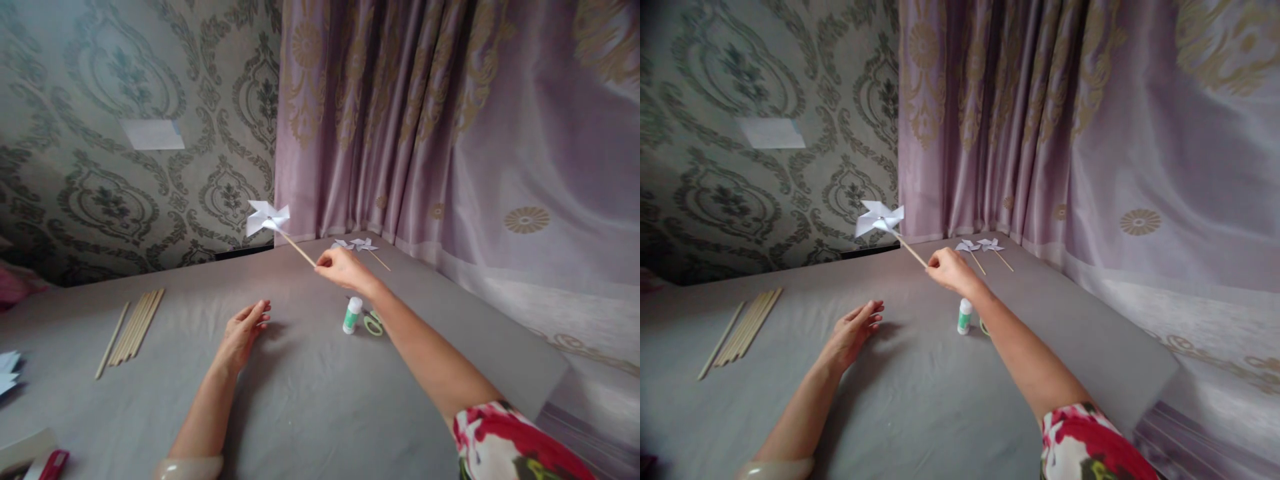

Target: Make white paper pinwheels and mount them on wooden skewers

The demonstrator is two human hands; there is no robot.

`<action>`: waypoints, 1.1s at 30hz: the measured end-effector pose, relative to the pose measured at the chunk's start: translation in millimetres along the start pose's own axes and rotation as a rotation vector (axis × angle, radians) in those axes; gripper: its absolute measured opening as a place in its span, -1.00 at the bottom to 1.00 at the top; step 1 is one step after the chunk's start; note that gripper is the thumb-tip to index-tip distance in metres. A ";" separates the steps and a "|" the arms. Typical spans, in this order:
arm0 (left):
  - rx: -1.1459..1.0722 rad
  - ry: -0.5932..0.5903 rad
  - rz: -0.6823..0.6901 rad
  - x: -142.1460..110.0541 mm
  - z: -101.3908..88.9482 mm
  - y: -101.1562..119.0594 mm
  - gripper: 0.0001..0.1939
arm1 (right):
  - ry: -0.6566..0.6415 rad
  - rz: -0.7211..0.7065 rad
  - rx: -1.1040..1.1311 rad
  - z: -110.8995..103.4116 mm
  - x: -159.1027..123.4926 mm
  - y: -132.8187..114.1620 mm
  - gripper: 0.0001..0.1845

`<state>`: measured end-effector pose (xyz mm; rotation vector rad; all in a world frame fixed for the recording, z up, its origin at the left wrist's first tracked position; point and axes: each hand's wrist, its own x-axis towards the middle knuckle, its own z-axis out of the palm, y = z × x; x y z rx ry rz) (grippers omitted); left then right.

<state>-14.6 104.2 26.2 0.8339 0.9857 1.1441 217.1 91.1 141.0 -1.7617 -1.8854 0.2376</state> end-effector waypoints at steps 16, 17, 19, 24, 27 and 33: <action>-0.036 0.090 -0.096 6.2 -5.2 -3.9 -0.93 | -0.076 0.486 0.136 21.2 30.5 131.6 -0.92; -0.038 0.085 -0.094 6.9 -6.1 -4.6 -0.94 | -0.097 0.502 0.136 28.4 30.1 133.0 -0.91; -0.041 0.079 -0.093 8.4 -7.6 -5.9 -0.94 | -0.146 0.529 0.128 40.8 30.5 135.2 -0.90; -0.041 0.079 -0.103 10.1 -7.8 -6.5 -0.96 | -0.269 0.597 0.098 59.2 38.9 140.8 -0.84; -0.024 0.094 -0.111 9.5 -6.1 -5.2 -0.97 | -0.319 0.638 0.094 65.5 45.3 143.2 -0.80; -0.022 0.103 -0.124 9.2 -5.4 -4.5 -0.95 | -0.357 0.670 0.135 72.5 51.5 140.7 -0.74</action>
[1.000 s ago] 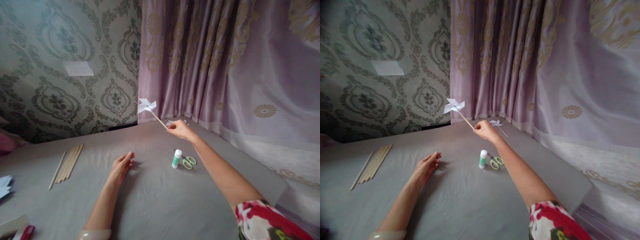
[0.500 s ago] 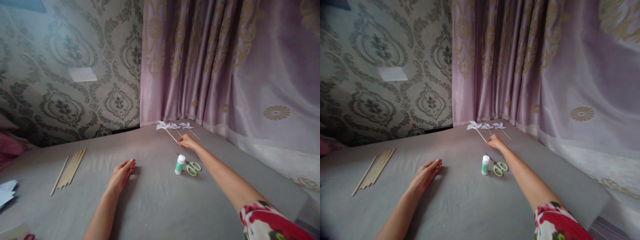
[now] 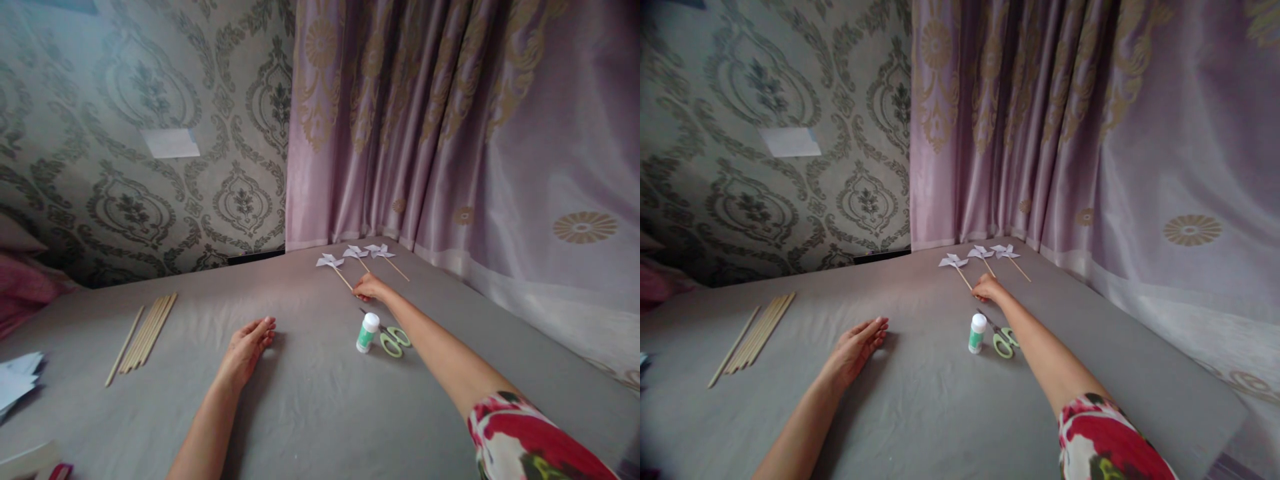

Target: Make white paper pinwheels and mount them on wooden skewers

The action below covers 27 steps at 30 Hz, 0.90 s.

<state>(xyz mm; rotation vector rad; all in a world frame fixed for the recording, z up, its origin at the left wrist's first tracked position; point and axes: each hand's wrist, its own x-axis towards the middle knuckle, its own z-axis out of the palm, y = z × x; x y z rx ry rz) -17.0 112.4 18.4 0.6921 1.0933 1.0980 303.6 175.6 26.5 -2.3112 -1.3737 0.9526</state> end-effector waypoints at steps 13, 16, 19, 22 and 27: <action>0.008 0.011 -0.009 -0.1 0.3 0.6 -0.98 | -0.022 -0.004 0.007 1.6 15.0 -17.8 -0.70; 0.004 0.018 -0.013 0.2 0.0 0.8 -0.95 | -0.024 0.001 -0.018 2.0 17.6 -20.8 -0.69; 0.001 0.016 -0.014 0.5 0.1 0.8 -0.92 | -0.023 0.009 -0.048 2.5 20.0 -23.1 -0.70; 0.004 0.017 -0.020 0.4 0.4 0.6 -0.93 | -0.016 0.017 -0.079 3.1 21.9 -24.4 -0.71; 0.011 0.016 -0.015 -0.4 0.5 0.4 -0.95 | 0.001 0.010 -0.125 3.7 23.3 -24.1 -0.75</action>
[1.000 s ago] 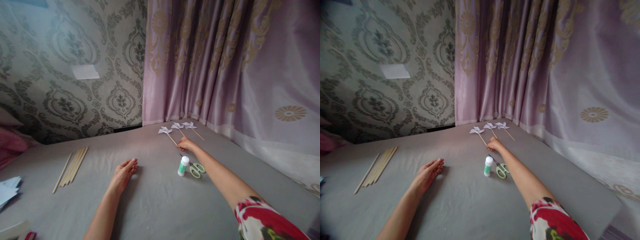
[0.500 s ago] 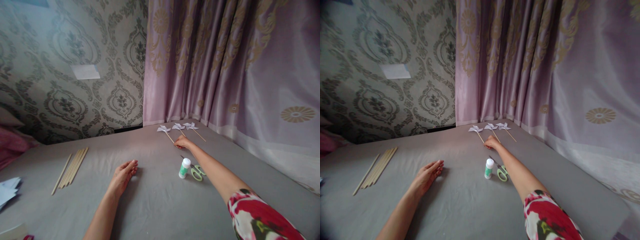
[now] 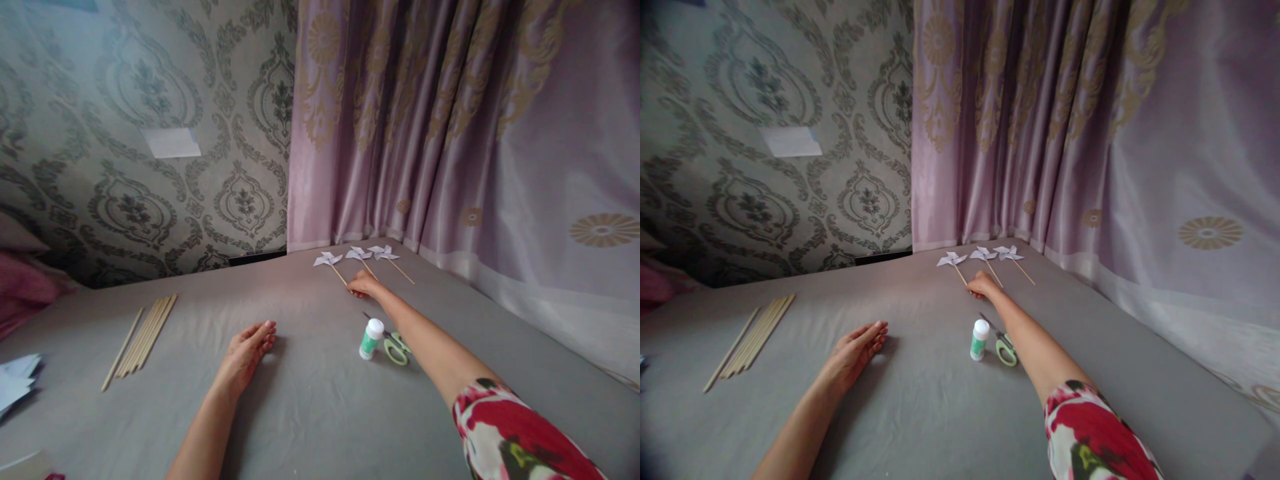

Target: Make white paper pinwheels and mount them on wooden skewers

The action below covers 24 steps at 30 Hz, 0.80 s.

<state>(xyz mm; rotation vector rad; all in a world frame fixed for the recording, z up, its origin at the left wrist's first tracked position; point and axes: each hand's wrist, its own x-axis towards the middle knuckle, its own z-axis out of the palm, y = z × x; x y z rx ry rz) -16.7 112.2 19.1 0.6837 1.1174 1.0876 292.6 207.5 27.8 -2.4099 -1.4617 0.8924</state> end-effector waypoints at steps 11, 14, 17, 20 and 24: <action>0.006 -0.007 -0.002 0.2 0.1 0.7 -0.99 | 0.050 -0.058 -0.062 -1.4 -0.9 3.3 -0.75; 0.007 -0.005 -0.001 0.6 0.4 0.8 -0.99 | 0.063 -0.068 -0.065 -0.9 -1.1 3.5 -0.74; 0.010 -0.004 0.002 0.9 0.2 1.0 -0.98 | 0.065 -0.079 -0.064 -0.6 -0.3 4.0 -0.73; 0.017 -0.007 0.006 1.1 0.0 1.0 -0.98 | 0.065 -0.084 -0.064 -0.5 1.1 5.0 -0.74; 0.014 -0.004 0.003 0.9 0.0 0.8 -0.99 | 0.070 -0.081 -0.062 0.1 4.2 6.6 -0.76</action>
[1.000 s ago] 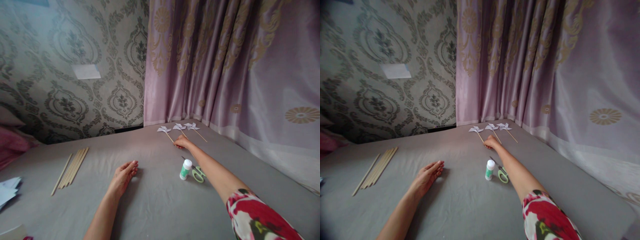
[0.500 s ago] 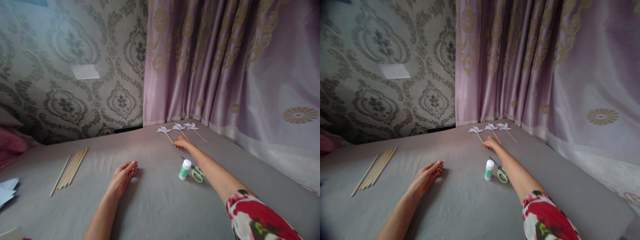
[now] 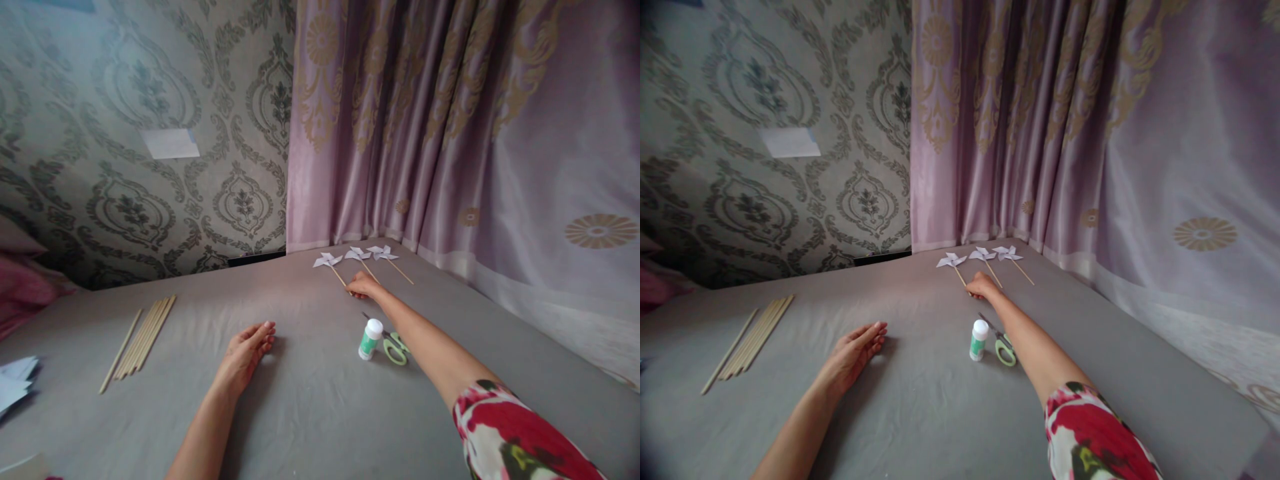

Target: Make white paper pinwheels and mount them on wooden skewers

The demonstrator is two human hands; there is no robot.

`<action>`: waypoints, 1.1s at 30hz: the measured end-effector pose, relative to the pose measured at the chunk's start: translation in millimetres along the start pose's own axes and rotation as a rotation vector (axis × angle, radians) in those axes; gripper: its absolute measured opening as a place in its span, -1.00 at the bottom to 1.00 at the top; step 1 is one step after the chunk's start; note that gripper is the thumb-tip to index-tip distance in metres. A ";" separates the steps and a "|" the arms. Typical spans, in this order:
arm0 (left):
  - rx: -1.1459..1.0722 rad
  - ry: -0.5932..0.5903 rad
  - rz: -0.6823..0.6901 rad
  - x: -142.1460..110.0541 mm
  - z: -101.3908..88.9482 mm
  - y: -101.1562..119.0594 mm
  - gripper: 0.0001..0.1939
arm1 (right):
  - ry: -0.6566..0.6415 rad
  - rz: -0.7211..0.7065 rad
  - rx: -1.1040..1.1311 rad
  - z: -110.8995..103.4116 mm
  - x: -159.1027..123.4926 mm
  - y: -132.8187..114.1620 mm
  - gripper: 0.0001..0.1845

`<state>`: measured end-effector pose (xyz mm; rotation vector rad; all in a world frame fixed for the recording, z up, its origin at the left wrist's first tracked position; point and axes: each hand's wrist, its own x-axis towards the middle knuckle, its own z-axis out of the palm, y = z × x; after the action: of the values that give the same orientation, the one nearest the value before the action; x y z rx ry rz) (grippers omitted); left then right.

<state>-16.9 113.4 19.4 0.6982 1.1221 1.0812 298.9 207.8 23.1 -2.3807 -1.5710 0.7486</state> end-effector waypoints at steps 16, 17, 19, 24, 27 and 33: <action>0.007 -0.003 -0.002 -0.1 0.2 0.3 -0.96 | 0.034 -0.026 0.027 2.8 4.7 2.0 -0.85; 0.008 0.000 -0.004 -0.1 0.2 0.3 -0.97 | 0.034 -0.028 0.026 2.5 4.0 1.6 -0.85; 0.011 -0.003 -0.002 0.1 0.1 0.3 -0.96 | 0.036 -0.030 0.026 2.3 3.0 0.8 -0.83; 0.018 -0.016 0.006 1.0 -0.3 0.1 -0.91 | 0.036 -0.024 0.032 2.5 2.0 -0.3 -0.80; 0.008 -0.014 0.004 1.2 -0.6 -0.2 -0.94 | 0.029 -0.014 0.036 2.6 1.4 -0.4 -0.77; 0.001 -0.033 0.016 2.2 -2.3 -1.7 -0.92 | -0.016 0.027 0.081 2.3 -4.1 2.1 -0.76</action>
<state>-18.4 114.6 16.4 0.7244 1.0903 1.0791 298.1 203.0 21.6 -2.3483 -1.4875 0.8228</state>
